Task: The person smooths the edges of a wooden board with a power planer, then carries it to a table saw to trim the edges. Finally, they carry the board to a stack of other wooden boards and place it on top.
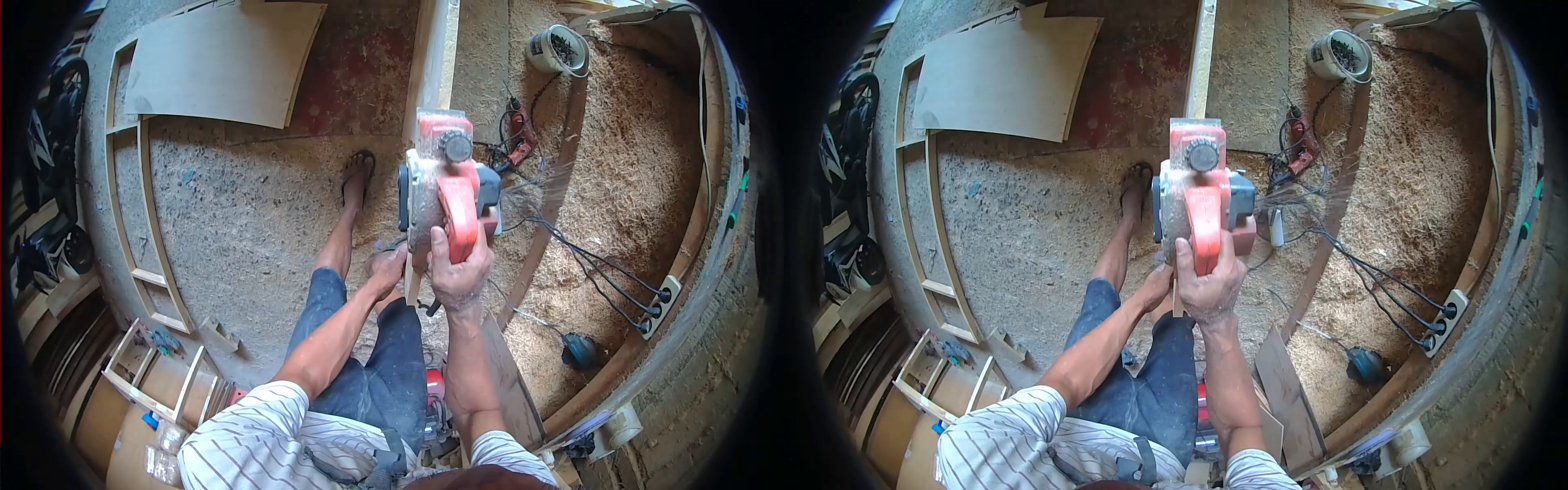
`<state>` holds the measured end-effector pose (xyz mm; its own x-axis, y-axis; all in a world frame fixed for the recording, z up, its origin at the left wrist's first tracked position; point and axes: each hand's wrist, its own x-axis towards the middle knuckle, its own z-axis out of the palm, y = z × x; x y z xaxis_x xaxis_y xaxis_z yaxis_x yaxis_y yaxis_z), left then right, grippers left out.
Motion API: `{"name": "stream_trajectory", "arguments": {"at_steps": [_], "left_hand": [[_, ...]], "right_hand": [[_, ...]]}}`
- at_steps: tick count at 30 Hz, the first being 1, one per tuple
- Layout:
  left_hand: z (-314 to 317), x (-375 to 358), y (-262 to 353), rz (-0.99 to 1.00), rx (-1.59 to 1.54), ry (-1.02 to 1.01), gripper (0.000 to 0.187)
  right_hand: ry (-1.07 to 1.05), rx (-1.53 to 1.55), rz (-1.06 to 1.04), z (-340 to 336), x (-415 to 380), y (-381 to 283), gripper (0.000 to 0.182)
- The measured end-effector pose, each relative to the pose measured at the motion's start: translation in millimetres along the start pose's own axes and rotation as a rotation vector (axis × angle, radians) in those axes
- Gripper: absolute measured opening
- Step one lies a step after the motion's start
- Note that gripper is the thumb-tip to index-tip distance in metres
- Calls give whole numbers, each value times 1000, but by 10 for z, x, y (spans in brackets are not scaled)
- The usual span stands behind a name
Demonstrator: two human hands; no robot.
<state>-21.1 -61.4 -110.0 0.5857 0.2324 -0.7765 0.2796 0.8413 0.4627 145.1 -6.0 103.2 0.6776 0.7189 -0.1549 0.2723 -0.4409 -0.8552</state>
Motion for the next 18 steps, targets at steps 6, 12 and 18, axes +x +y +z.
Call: {"name": "stream_trajectory", "arguments": {"at_steps": [6, 12, 18], "left_hand": [[-121, 144, -379, 7, -31, 47, 57], [-185, 47, -253, -91, 69, 47, 57], [-328, 145, -372, -18, 57, -62, 55]], "right_hand": [[9, -52, -59, 118, 602, -249, 26], [60, -80, -181, 264, 1283, -434, 26], [143, -141, -399, 433, 2264, -556, 34]]}}
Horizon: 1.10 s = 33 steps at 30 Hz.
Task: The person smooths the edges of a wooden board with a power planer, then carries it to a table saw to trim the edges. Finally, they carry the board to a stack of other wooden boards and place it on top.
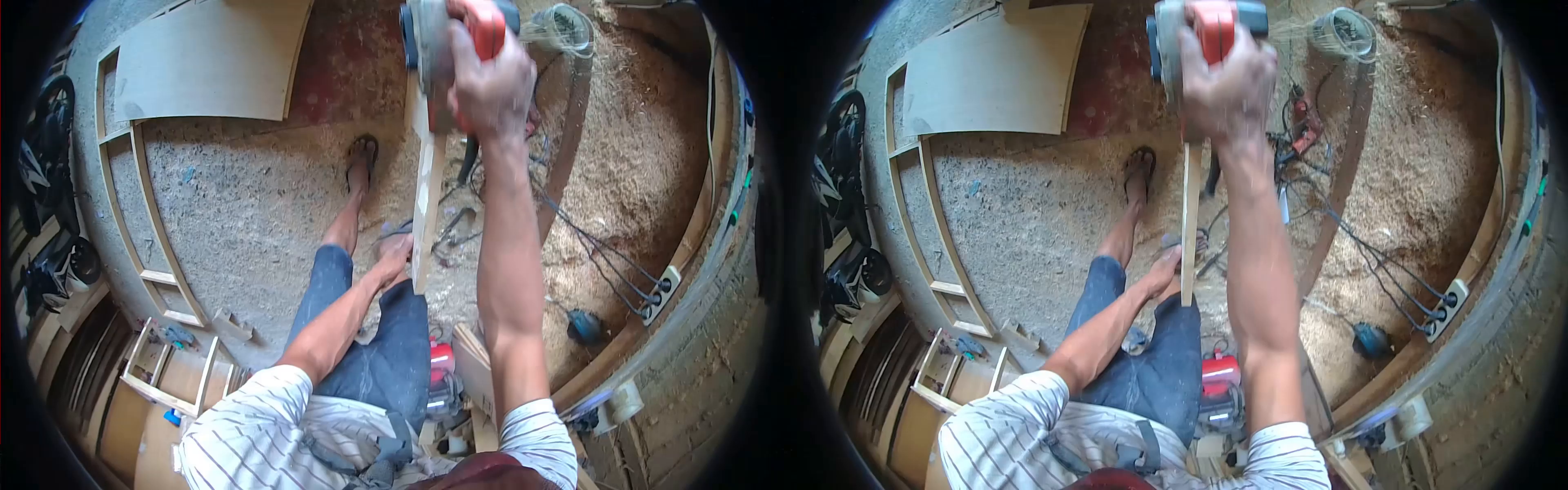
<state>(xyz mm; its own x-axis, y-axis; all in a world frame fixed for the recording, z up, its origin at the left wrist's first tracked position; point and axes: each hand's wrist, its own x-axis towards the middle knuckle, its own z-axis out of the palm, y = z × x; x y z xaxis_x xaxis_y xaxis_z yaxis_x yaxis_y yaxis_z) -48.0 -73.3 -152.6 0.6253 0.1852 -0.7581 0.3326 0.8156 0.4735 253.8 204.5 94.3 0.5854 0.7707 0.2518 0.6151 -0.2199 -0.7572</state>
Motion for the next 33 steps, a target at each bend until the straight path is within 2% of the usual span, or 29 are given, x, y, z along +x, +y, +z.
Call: {"name": "stream_trajectory", "arguments": {"at_steps": [2, 3, 5, 7, 8, 9, 11, 12, 14, 15, 16, 17, 19, 20, 21, 22, 23, 24, 25, 27, 29, 31, 32, 33], "left_hand": [[55, -100, 173, -35, -13, -17, 53], [90, -123, 413, -79, -42, -9, 52], [74, -125, 392, -81, 88, 54, 52], [144, -193, 615, -237, -85, 98, 47], [92, -145, 524, -142, -75, 82, 42], [19, -34, 454, -143, -81, 90, 42], [-108, 82, 179, -167, -84, 18, 41], [-36, 43, 265, -66, -143, 0, 40], [4, -43, 548, -10, -106, -37, 39], [33, -125, 588, 17, -77, -72, 38], [52, -163, 560, 152, -8, -52, 35], [162, -295, 821, 118, -154, -133, 33], [132, -254, 843, 131, -95, -184, 34], [-15, 6, 460, 228, -50, -150, 40], [-51, 47, 342, 234, -44, -151, 40], [-85, 70, 302, 65, -4, -60, 42], [-121, 111, 291, -96, 36, 36, 45], [-130, 130, 262, -43, -16, -38, 46], [17, -47, 470, 3, -51, -8, 46], [-100, 109, 335, 113, 129, -44, 44], [-158, 153, 298, 154, 107, -122, 38], [90, -85, 688, 247, 117, -125, 33], [41, -28, 655, 151, 74, -170, 35], [27, 4, 591, 165, 77, -175, 35]], "right_hand": [[60, 210, -117, 19, 331, -221, 37], [-19, 141, 1, -29, 345, -233, 29], [-1, 151, 0, 5, 224, -100, 29], [-27, 267, 9, -104, -126, -184, 28], [24, 232, -55, -129, -358, -137, 26], [72, 198, -113, -169, -633, -94, 25], [-36, -5, 153, -377, -1338, -105, 31], [-7, -15, 67, -479, -1675, -158, 28], [-28, 76, 178, -633, -2314, -236, 24], [-95, 169, 405, -729, -2685, -288, 23], [-117, 148, 458, -823, -3011, -349, 23], [-134, 129, 504, -904, -3293, -395, 23], [-143, 151, 564, -1051, -3810, -463, 23], [-163, 137, 577, -1113, -4068, -465, 24], [-182, 122, 589, -1168, -4294, -472, 24], [-200, 81, 560, -1221, -4469, -475, 24], [-217, 41, 523, -1254, -4533, -484, 24], [-210, 48, 508, -1279, -4590, -496, 24], [-202, 23, 509, -1282, -4591, -523, 25], [-174, 5, 472, -1207, -4411, -490, 26], [-170, 52, 481, -1146, -4095, -517, 27], [-168, 60, 457, -1052, -3794, -476, 27], [-168, 46, 431, -1005, -3593, -464, 27], [-169, 30, 408, -966, -3389, -464, 27]]}}
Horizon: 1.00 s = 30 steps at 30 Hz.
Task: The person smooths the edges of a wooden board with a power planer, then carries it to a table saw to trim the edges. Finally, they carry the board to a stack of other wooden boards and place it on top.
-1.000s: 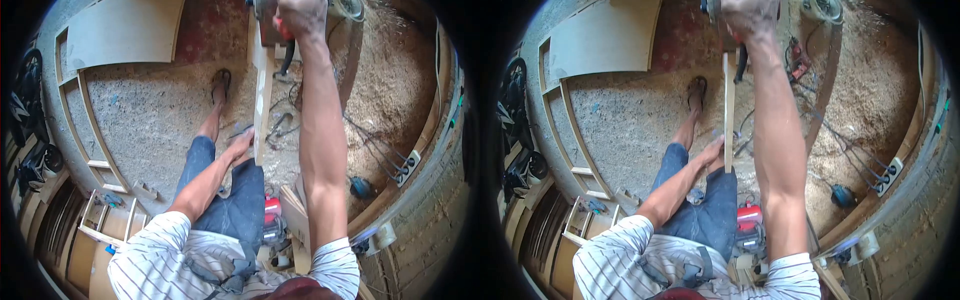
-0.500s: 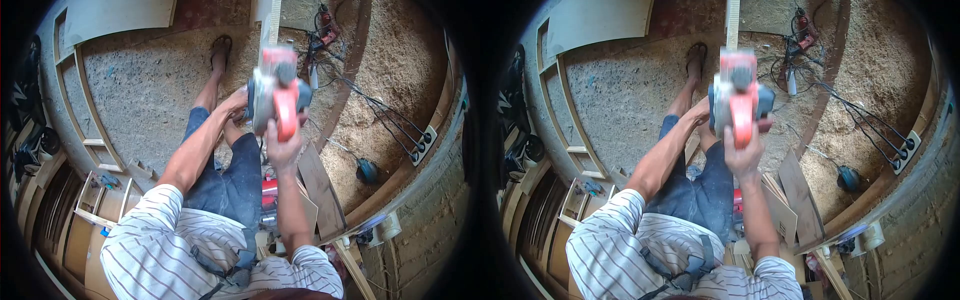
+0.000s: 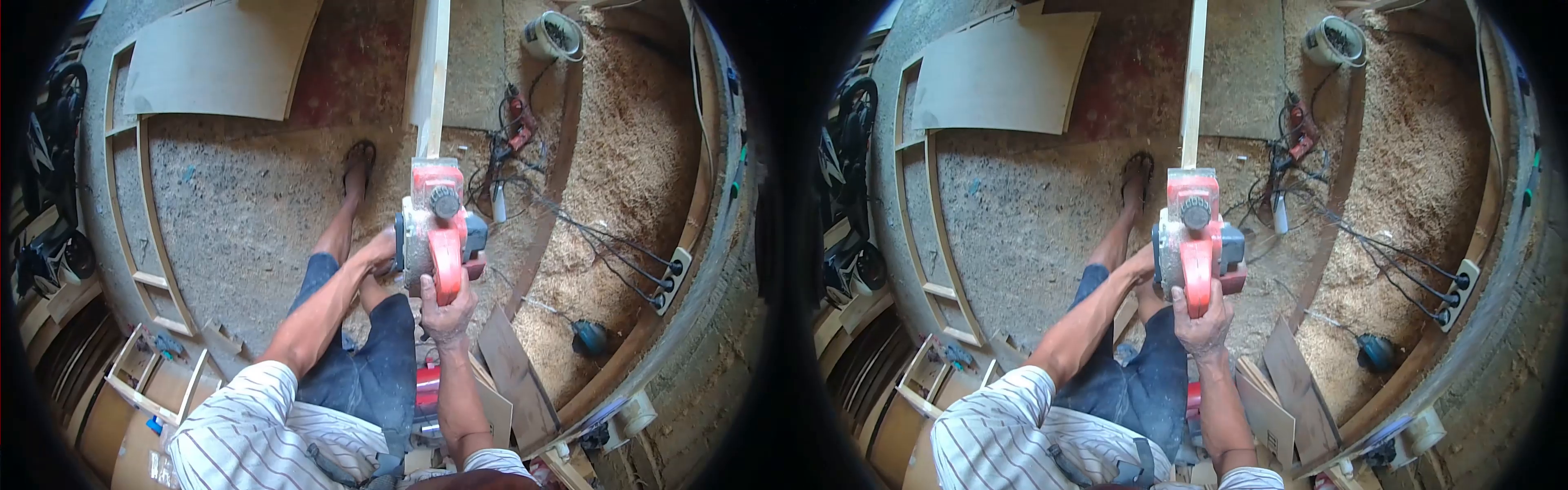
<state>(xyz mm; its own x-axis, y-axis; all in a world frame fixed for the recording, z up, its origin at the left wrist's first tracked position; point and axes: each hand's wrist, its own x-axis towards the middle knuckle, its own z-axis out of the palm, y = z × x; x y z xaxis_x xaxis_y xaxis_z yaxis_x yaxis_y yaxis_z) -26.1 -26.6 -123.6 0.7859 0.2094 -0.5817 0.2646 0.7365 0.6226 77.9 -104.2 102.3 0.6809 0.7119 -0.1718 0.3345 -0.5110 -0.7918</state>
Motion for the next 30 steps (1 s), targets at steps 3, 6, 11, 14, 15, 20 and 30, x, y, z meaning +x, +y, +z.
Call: {"name": "stream_trajectory", "arguments": {"at_steps": [3, 6, 11, 14, 15, 20, 30], "left_hand": [[-83, 14, -252, 218, 102, 79, 37], [-141, -39, -339, -184, -19, 94, 38], [-21, -115, -29, -355, -163, 152, 34], [5, -151, 48, -408, -122, 172, 36], [75, -202, 156, -290, -83, 216, 40], [132, -357, 538, -18, 200, 67, 100], [89, -341, 1103, -178, 316, -76, 130]], "right_hand": [[24, 19, -32, 55, 525, -186, 27], [43, 5, -82, 116, 1010, -358, 26], [79, -27, -73, 174, 1781, -704, 28], [118, 9, -134, 255, 2243, -798, 28], [146, 3, -208, 277, 2394, -825, 28], [178, 4, -248, 341, 3090, -1099, 27], [193, -51, -266, 448, 4538, -1552, 36]]}}
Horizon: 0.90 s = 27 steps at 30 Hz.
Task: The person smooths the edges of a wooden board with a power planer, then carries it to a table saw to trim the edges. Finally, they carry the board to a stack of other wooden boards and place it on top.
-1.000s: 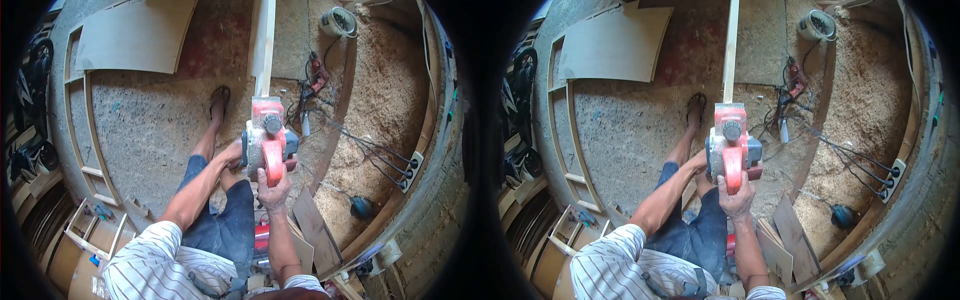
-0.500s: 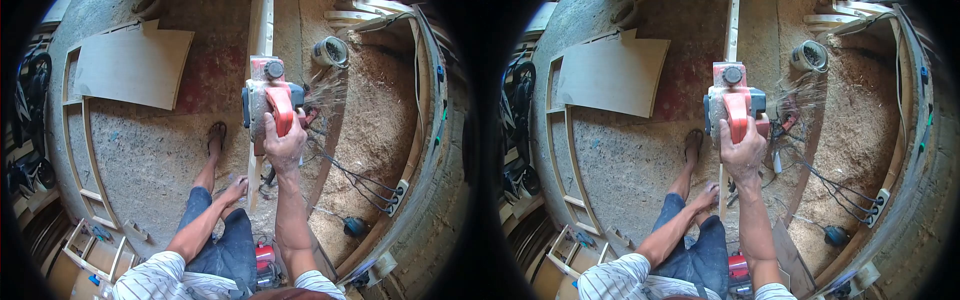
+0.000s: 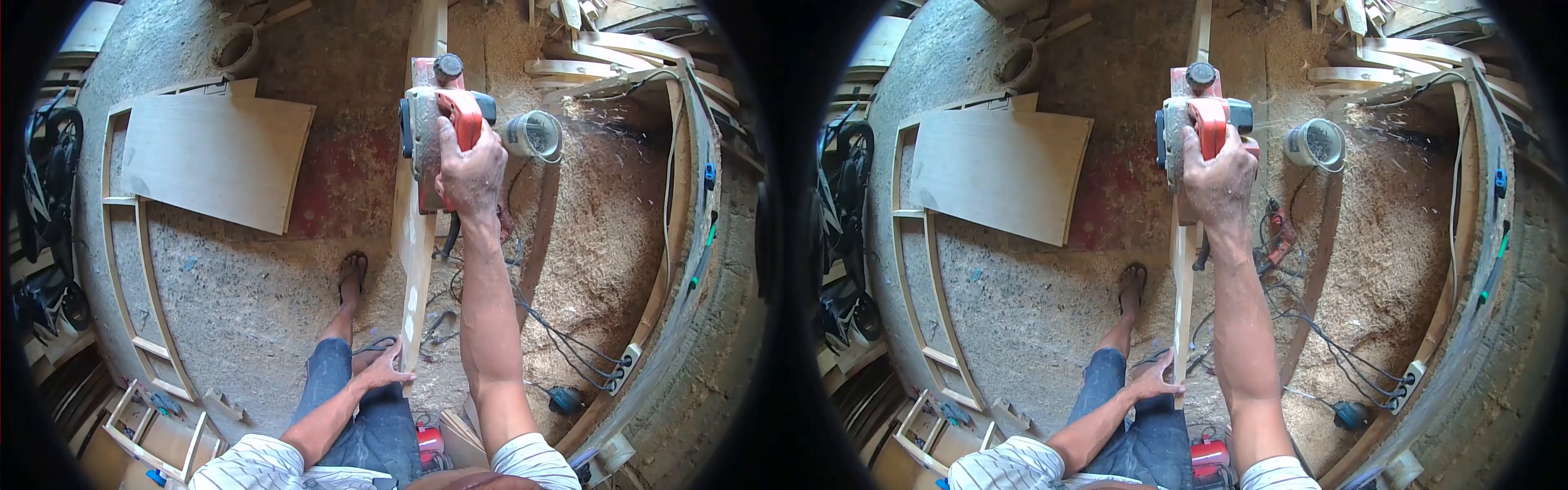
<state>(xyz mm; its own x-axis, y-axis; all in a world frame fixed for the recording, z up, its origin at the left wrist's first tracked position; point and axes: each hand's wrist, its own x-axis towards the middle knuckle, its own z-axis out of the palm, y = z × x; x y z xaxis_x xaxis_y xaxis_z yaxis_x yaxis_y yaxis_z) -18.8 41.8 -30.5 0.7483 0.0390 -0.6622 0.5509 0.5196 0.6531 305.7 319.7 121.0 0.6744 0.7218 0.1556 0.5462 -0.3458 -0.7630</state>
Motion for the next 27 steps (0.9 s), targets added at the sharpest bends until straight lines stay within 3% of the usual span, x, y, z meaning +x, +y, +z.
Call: {"name": "stream_trajectory", "arguments": {"at_steps": [6, 12, 16, 21, 22, 24, 25, 26, 27], "left_hand": [[-50, 99, -183, -15, 134, -60, 132], [-160, 111, 108, -24, 218, -91, 128], [-114, 175, -123, -65, 305, -99, 130], [-152, 171, -42, -116, 230, -169, 132], [-133, 168, -70, -105, 265, -144, 131], [-128, 179, -102, -84, 333, -91, 127], [-168, 186, -67, -16, 298, -104, 119], [-175, 177, -77, -18, 298, -104, 119], [-158, 168, -85, -23, 298, -82, 117]], "right_hand": [[50, -48, -85, 264, 882, -2, 41], [32, 14, -29, 496, 1799, -67, 41], [40, 18, -63, 631, 2362, -137, 43], [57, -7, -38, 853, 3127, -101, 47], [4, 20, 80, 827, 3197, -245, 41], [170, 109, -90, 1037, 3529, -132, 23], [199, 128, -137, 1105, 3679, -83, 23], [116, 132, 39, 1018, 3693, -315, 22], [79, 147, 81, 1005, 3755, -409, 22]]}}
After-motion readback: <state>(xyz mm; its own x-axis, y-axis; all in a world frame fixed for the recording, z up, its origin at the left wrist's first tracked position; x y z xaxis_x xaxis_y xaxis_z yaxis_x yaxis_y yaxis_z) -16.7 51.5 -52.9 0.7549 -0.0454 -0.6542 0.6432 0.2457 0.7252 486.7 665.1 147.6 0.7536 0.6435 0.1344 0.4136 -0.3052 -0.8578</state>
